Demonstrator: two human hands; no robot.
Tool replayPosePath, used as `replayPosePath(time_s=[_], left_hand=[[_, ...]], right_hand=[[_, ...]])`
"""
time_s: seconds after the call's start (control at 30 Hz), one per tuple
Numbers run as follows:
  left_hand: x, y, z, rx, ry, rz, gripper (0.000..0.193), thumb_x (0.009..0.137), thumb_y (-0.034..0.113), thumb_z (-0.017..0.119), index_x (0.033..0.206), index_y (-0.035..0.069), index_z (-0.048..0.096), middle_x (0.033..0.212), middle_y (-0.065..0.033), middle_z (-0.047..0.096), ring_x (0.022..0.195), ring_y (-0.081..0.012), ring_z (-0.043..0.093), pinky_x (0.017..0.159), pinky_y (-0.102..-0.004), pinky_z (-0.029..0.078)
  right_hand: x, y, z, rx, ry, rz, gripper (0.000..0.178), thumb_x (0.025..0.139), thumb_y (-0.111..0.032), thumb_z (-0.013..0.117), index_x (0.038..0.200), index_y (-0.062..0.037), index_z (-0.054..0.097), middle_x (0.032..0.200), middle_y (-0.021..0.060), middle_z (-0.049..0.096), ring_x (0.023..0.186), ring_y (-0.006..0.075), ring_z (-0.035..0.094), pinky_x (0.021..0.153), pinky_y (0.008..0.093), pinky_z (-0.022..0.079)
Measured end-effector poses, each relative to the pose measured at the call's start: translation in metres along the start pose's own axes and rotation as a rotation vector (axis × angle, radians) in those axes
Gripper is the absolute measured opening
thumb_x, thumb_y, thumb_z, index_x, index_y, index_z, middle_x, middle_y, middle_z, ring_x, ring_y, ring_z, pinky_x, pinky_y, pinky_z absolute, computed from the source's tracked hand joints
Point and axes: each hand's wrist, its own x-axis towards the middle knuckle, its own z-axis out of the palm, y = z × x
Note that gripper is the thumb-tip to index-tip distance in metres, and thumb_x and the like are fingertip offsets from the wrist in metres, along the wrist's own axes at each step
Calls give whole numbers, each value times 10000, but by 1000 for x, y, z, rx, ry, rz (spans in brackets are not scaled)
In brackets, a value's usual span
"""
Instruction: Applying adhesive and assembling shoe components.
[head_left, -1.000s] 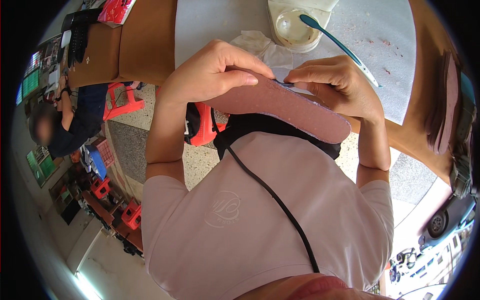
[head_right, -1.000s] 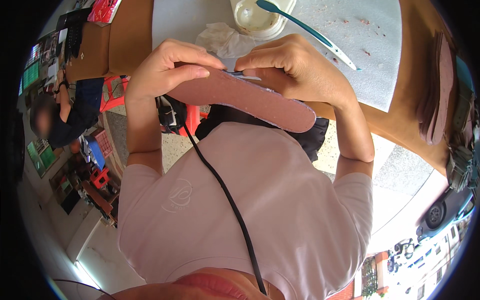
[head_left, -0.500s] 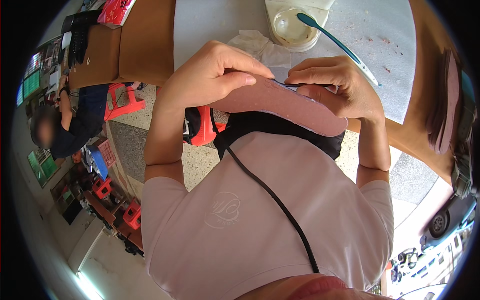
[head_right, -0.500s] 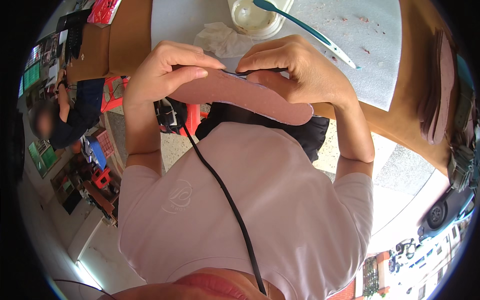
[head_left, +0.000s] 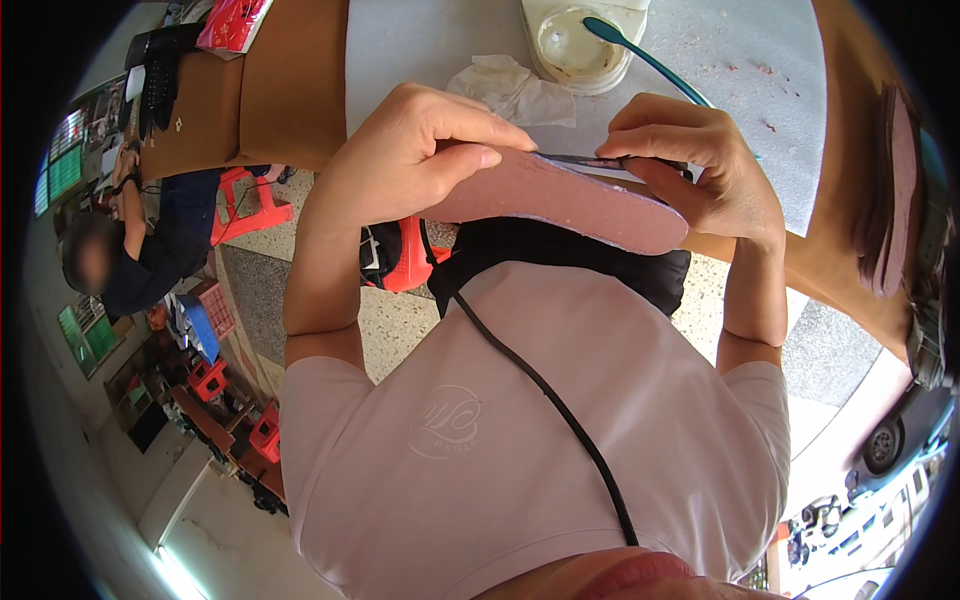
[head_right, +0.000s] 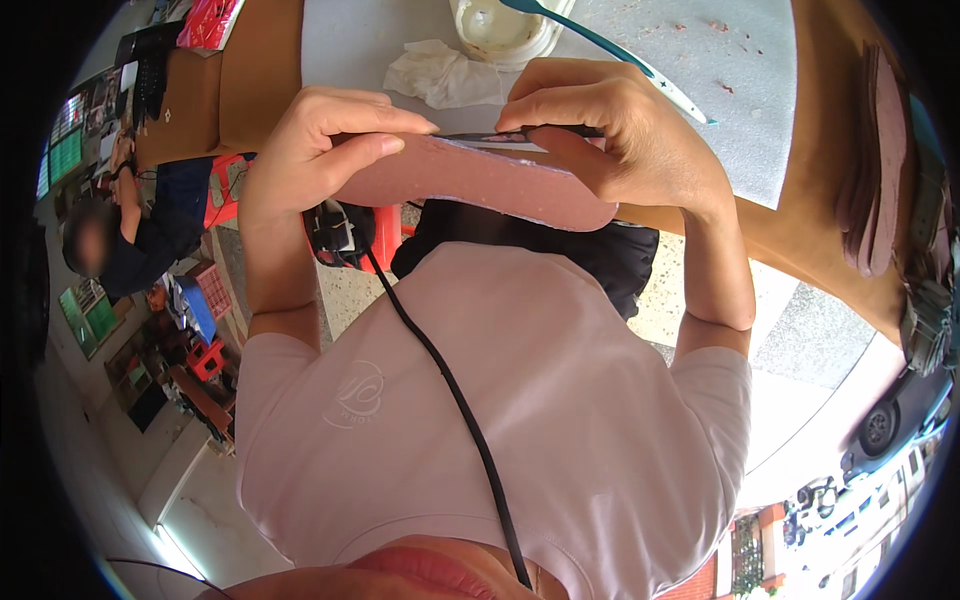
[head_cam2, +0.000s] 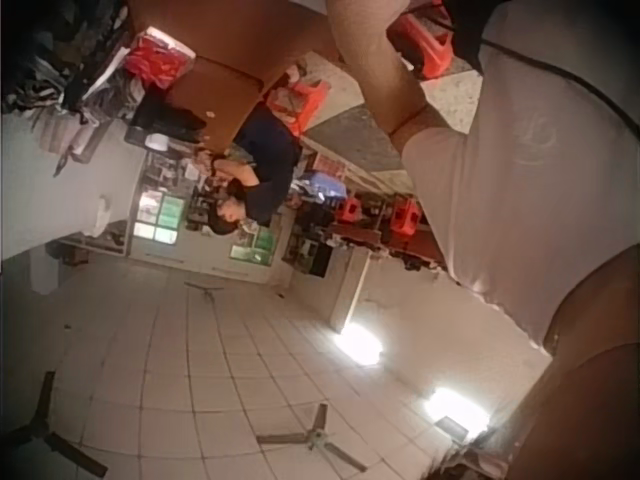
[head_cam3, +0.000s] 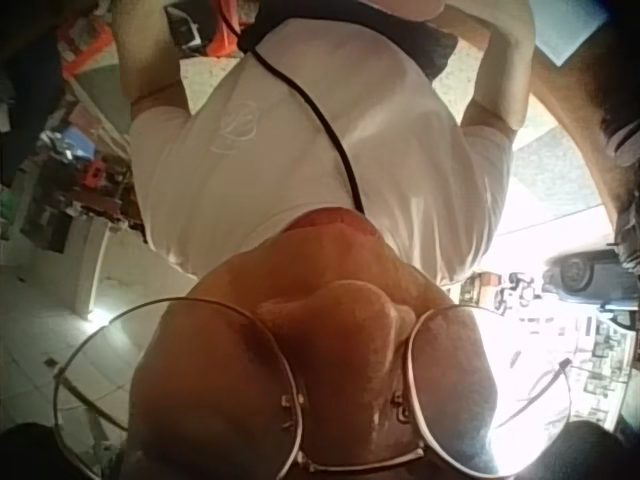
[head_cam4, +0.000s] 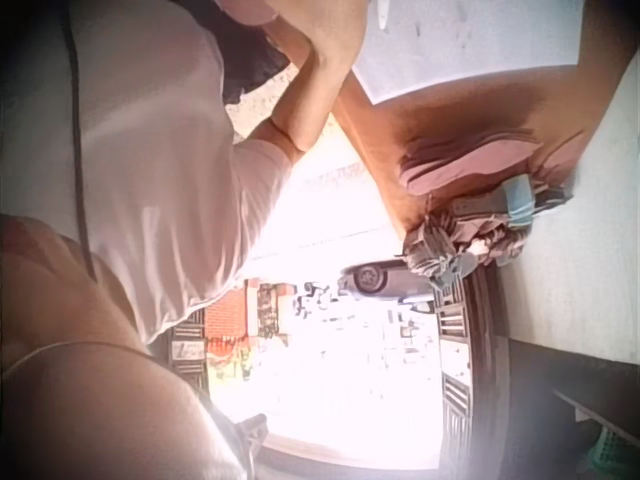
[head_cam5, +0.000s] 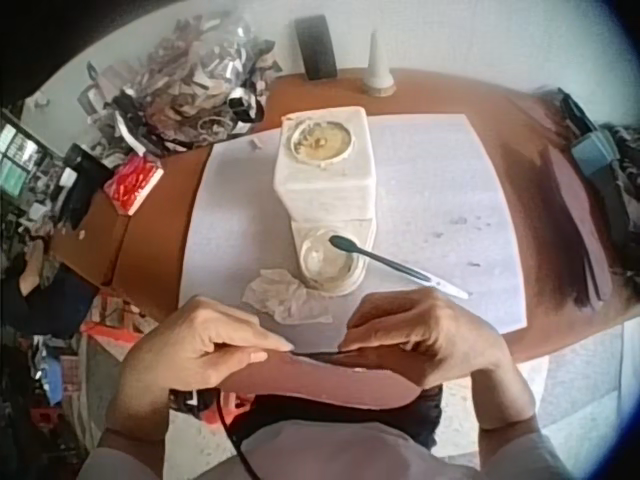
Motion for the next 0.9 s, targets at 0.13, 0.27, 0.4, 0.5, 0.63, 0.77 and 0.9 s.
replayPosePath(time_s=[0.13, 0.27, 0.4, 0.5, 0.63, 0.77, 0.9], left_hand=[[-6, 1, 1, -17, 47, -24, 208, 680, -58, 508, 862, -21, 600, 639, -89, 543, 553, -133, 479, 528, -225, 366], [-12, 4, 1, -5, 88, -19, 190, 686, -58, 506, 852, -35, 595, 628, -76, 530, 562, -124, 480, 530, -217, 359], [-20, 2, 3, -26, 134, -39, 180, 694, -54, 504, 850, -40, 594, 625, -61, 522, 569, -113, 477, 528, -215, 352], [-25, 3, 4, -48, 142, -40, 181, 696, -50, 507, 854, -38, 595, 624, -63, 520, 571, -108, 474, 529, -214, 350], [-27, 3, 4, -34, 134, -44, 184, 697, -50, 506, 857, -39, 596, 646, -67, 538, 584, -104, 482, 542, -210, 359], [-28, 3, 5, -55, 150, -38, 186, 700, -47, 504, 861, -38, 597, 694, -75, 575, 625, -100, 508, 578, -200, 380], [-29, 3, 5, -59, 152, -60, 186, 703, -42, 505, 863, -35, 599, 712, -82, 589, 651, -100, 524, 598, -193, 389]], right_hand=[[-5, -4, -2, -30, 3, -6, 265, 594, 121, 517, 824, 10, 587, 762, 85, 557, 693, 205, 547, 576, 259, 437], [-13, -7, -2, -77, 39, 11, 268, 588, 130, 515, 816, 10, 588, 753, 82, 557, 673, 203, 553, 576, 264, 440], [-22, -11, -1, -138, 80, 22, 250, 587, 126, 521, 801, 15, 589, 743, 77, 556, 641, 195, 556, 559, 260, 439], [-29, -12, 1, -160, 94, -8, 234, 589, 119, 528, 793, 22, 587, 744, 80, 553, 638, 189, 554, 551, 255, 435], [-37, -15, 1, -190, 119, 10, 257, 580, 135, 526, 803, 24, 590, 744, 90, 548, 646, 188, 553, 553, 258, 434], [-43, -16, 0, -177, 152, 0, 304, 572, 164, 526, 829, 18, 597, 757, 100, 543, 666, 195, 554, 561, 262, 442], [-49, -13, -2, -169, 169, 22, 325, 557, 173, 525, 828, 14, 605, 772, 97, 540, 692, 203, 556, 588, 267, 457]])
